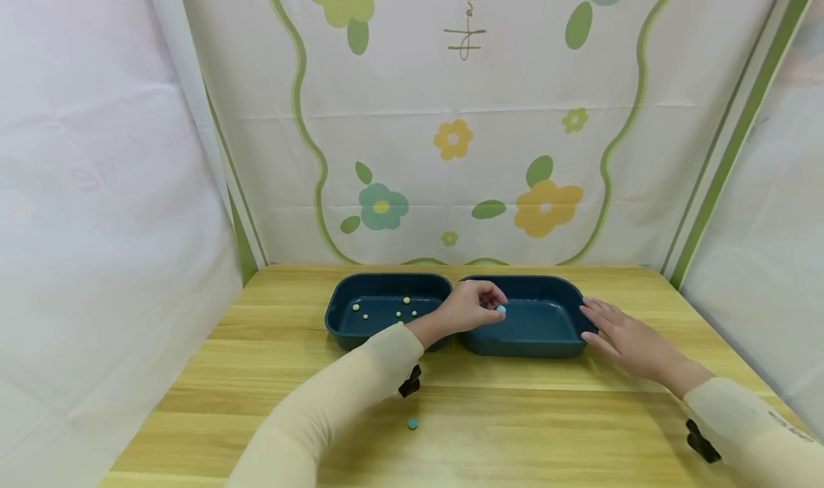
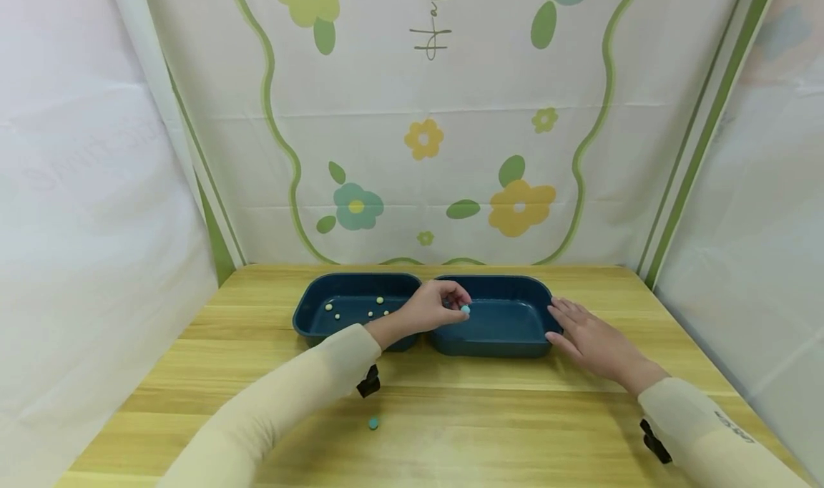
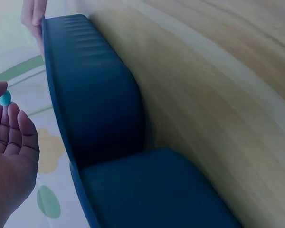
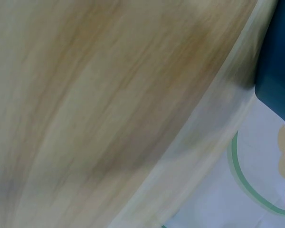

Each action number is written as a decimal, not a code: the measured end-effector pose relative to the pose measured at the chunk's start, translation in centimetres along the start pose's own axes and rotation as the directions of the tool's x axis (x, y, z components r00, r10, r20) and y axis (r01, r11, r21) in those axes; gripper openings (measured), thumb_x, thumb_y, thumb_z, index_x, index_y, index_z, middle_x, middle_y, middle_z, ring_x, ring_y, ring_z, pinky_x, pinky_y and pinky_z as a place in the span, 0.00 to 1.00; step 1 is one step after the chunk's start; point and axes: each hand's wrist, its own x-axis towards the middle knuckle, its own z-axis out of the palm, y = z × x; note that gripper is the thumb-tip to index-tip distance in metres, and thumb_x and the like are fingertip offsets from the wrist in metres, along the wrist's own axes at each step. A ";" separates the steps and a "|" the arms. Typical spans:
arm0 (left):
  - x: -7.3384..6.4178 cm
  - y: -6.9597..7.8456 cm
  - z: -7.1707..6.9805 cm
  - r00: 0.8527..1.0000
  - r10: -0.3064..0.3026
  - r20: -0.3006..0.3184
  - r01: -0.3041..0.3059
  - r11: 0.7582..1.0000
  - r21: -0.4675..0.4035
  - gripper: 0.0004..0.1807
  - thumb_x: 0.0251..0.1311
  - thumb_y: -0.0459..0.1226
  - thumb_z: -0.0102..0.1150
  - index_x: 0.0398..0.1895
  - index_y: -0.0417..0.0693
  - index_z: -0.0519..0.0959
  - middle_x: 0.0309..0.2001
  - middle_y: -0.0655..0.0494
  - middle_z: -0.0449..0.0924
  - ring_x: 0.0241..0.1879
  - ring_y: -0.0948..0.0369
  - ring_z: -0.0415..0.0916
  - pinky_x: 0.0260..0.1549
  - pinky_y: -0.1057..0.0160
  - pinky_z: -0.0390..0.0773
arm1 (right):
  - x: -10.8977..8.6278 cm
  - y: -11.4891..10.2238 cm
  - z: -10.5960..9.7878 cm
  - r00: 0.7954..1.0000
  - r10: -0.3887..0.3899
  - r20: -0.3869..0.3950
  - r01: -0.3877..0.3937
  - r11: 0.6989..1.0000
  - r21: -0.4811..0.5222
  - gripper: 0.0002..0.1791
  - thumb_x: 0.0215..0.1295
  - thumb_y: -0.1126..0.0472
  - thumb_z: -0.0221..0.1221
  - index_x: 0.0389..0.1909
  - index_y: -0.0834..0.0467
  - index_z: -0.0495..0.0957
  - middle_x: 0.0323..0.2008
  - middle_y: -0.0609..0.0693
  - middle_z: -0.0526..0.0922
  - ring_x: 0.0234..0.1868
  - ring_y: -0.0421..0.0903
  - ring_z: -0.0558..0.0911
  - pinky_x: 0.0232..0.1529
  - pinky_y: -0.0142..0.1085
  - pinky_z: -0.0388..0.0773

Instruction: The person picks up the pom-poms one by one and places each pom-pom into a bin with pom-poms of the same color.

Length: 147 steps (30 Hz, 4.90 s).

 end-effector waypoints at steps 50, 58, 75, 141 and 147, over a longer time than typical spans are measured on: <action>3.1 -2.1 2.0 0.981 -0.177 -0.085 0.178 0.984 0.005 0.08 0.61 0.34 0.65 0.41 0.39 0.81 0.32 0.61 0.77 0.32 0.68 0.74 0.33 0.72 0.76 | 0.0 -0.3 -0.1 1.000 0.008 0.014 -0.008 1.000 0.010 0.35 0.74 0.46 0.50 0.69 0.69 0.62 0.70 0.68 0.59 0.69 0.68 0.58 0.65 0.59 0.57; 3.0 -1.6 1.7 0.982 -0.168 -0.082 0.168 0.986 -0.009 0.08 0.61 0.34 0.65 0.41 0.40 0.81 0.33 0.62 0.77 0.32 0.68 0.74 0.33 0.72 0.77 | 0.0 -0.2 -0.1 1.000 0.013 0.013 -0.013 1.000 0.005 0.35 0.74 0.46 0.50 0.69 0.69 0.63 0.70 0.67 0.59 0.69 0.67 0.58 0.65 0.59 0.57; 0.5 0.0 -1.5 0.999 -0.043 0.000 0.043 0.999 0.012 0.06 0.62 0.34 0.65 0.40 0.45 0.81 0.35 0.60 0.78 0.33 0.67 0.75 0.36 0.72 0.77 | 0.0 -0.2 0.0 1.000 -0.002 -0.009 0.002 1.000 0.011 0.34 0.74 0.47 0.51 0.69 0.69 0.63 0.69 0.68 0.60 0.68 0.67 0.59 0.66 0.58 0.55; -19.5 -3.0 -3.1 0.961 -0.175 0.215 0.200 0.975 -0.101 0.10 0.54 0.36 0.71 0.38 0.46 0.81 0.32 0.59 0.81 0.29 0.69 0.74 0.30 0.70 0.77 | 0.0 -0.2 0.0 1.000 -0.015 -0.014 0.015 1.000 -0.004 0.33 0.74 0.48 0.52 0.68 0.69 0.64 0.69 0.67 0.61 0.68 0.67 0.60 0.65 0.57 0.58; -19.7 -3.0 -2.8 0.961 -0.162 0.225 0.189 0.976 -0.107 0.11 0.51 0.33 0.72 0.36 0.47 0.82 0.31 0.61 0.81 0.30 0.68 0.75 0.30 0.70 0.78 | 0.0 -0.3 -0.1 1.000 -0.021 -0.020 0.021 1.000 -0.004 0.33 0.74 0.48 0.52 0.68 0.69 0.64 0.68 0.68 0.61 0.68 0.67 0.60 0.65 0.56 0.58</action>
